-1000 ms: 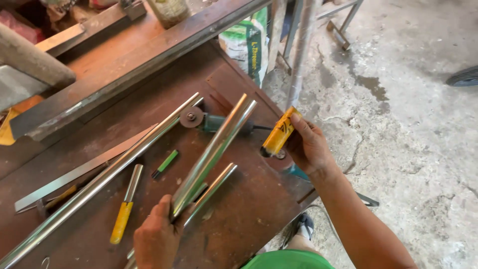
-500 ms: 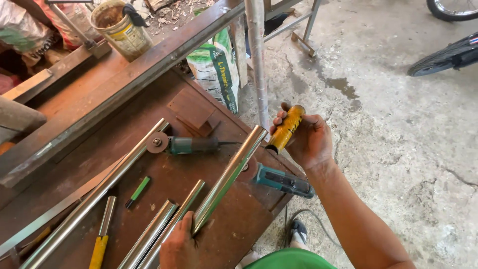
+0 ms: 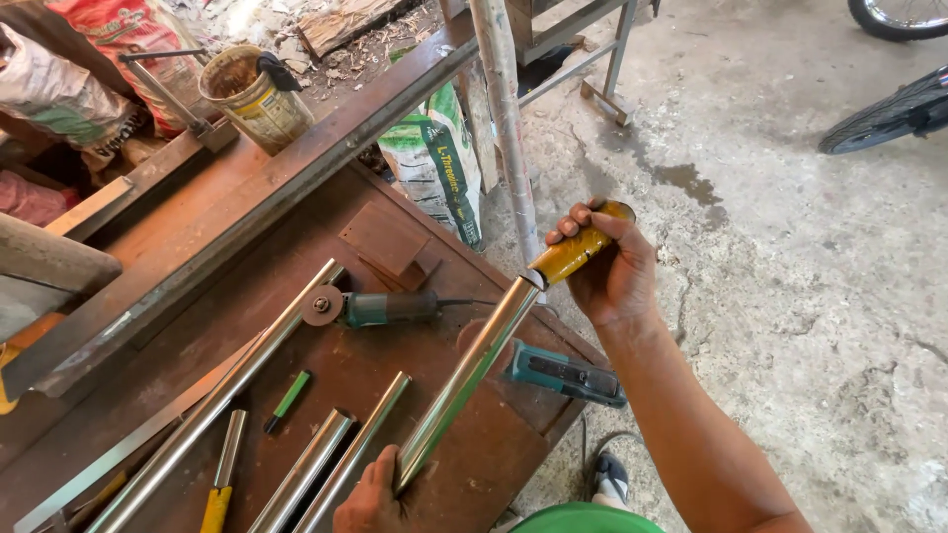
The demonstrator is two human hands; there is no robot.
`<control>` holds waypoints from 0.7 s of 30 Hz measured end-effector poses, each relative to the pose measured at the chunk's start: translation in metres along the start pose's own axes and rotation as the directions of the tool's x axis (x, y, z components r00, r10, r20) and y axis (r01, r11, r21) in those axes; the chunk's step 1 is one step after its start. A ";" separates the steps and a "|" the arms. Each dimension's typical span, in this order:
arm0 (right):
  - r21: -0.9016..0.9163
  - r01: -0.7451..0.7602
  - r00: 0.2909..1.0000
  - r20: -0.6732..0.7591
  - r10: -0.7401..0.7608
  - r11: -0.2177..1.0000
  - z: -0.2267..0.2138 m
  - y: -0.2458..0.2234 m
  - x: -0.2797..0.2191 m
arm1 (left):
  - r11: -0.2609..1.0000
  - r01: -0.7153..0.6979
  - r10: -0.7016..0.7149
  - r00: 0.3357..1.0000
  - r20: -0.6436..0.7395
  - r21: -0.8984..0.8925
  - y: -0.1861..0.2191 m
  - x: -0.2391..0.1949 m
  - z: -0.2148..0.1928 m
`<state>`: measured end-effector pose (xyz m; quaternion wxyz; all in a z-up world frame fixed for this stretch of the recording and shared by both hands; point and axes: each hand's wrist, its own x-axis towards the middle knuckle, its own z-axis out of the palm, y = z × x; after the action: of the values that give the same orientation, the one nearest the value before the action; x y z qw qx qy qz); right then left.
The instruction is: Grinding the ends of metal pipes and marking them with a pen.
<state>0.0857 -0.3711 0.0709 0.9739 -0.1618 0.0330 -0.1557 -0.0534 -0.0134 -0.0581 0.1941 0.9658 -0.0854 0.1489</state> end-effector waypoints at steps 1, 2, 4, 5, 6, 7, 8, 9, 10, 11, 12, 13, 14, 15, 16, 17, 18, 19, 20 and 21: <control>0.000 -0.005 1.000 0.004 0.005 1.000 0.001 -0.001 -0.001 | 1.000 0.005 -0.005 1.000 -0.004 0.001 -0.002 -0.002 0.003; 0.016 -0.012 1.000 0.003 0.012 1.000 0.002 -0.001 -0.002 | 0.999 0.005 -0.005 1.000 -0.002 0.052 -0.005 -0.005 0.005; 0.029 -0.026 1.000 0.000 0.026 0.999 0.000 0.000 -0.003 | 0.995 0.015 -0.015 1.000 0.002 0.103 -0.003 -0.005 0.001; 0.042 -0.046 0.999 0.021 0.045 0.998 -0.002 0.000 -0.004 | 0.997 0.028 -0.031 0.998 0.049 0.066 0.002 -0.002 -0.006; 0.055 -0.067 0.997 0.043 0.065 0.996 -0.004 0.000 -0.005 | 0.999 0.043 -0.045 0.994 0.096 0.029 0.007 0.000 -0.013; 0.052 -0.069 0.997 0.043 0.067 0.996 -0.004 0.001 -0.006 | 0.999 0.046 -0.049 0.994 0.096 0.026 0.006 -0.002 -0.010; 0.032 -0.051 0.998 0.027 0.050 0.998 -0.004 0.003 -0.007 | 0.998 0.024 -0.027 0.999 0.044 0.061 0.005 -0.005 -0.007; 0.012 -0.033 0.999 0.013 0.033 0.999 -0.003 0.005 -0.007 | 0.995 0.003 -0.002 1.000 -0.009 0.098 0.003 -0.006 -0.004; 0.010 -0.035 0.999 0.014 0.035 0.999 0.000 0.005 -0.009 | 0.995 0.006 -0.005 1.000 -0.011 0.097 0.001 -0.007 -0.001; 0.005 -0.016 1.000 -0.023 0.016 1.000 0.003 0.006 -0.011 | 0.994 -0.002 0.004 1.000 -0.019 0.108 -0.001 -0.009 0.001; -0.001 0.002 0.998 -0.059 -0.002 1.000 0.006 0.006 -0.013 | 0.993 -0.009 0.013 1.000 -0.028 0.119 -0.003 -0.010 0.004; -0.005 0.000 0.998 -0.060 0.000 1.000 0.008 0.007 -0.015 | 0.993 -0.005 0.008 1.000 -0.027 0.116 -0.002 -0.011 0.004; -0.008 0.014 0.997 -0.081 -0.014 1.000 0.010 0.007 -0.016 | 0.994 -0.006 0.012 0.998 -0.058 0.113 -0.001 -0.012 0.004; -0.011 0.027 0.995 -0.100 -0.028 1.000 0.012 0.007 -0.018 | 0.994 -0.006 0.016 0.996 -0.091 0.112 -0.001 -0.013 0.004; -0.014 0.024 0.995 -0.100 -0.025 1.000 0.014 0.007 -0.018 | 0.994 -0.001 0.012 0.996 -0.091 0.110 0.000 -0.011 0.001; -0.038 0.036 0.992 -0.120 -0.040 0.999 0.015 0.008 -0.018 | 0.998 -0.019 0.022 0.999 -0.047 0.065 0.001 -0.010 -0.002; -0.062 0.047 0.989 -0.140 -0.056 0.997 0.017 0.009 -0.017 | 0.999 -0.035 0.035 0.999 -0.004 0.018 0.001 -0.008 -0.005; -0.065 0.044 0.989 -0.140 -0.053 0.997 0.012 0.009 -0.015 | 0.999 -0.031 0.031 1.000 -0.004 0.017 0.001 -0.008 -0.006; -0.049 0.047 0.992 -0.116 -0.053 0.998 0.008 0.009 -0.013 | 0.999 -0.037 0.036 0.999 -0.005 -0.035 0.001 -0.007 -0.007; -0.033 0.050 0.994 -0.091 -0.053 0.998 0.004 0.009 -0.009 | 0.995 -0.043 0.042 0.999 -0.009 -0.086 0.001 -0.005 -0.007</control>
<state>0.0799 -0.3589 0.0715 0.9645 -0.1701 0.0758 -0.1874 -0.0604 -0.0110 -0.0532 0.2324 0.9541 -0.1115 0.1526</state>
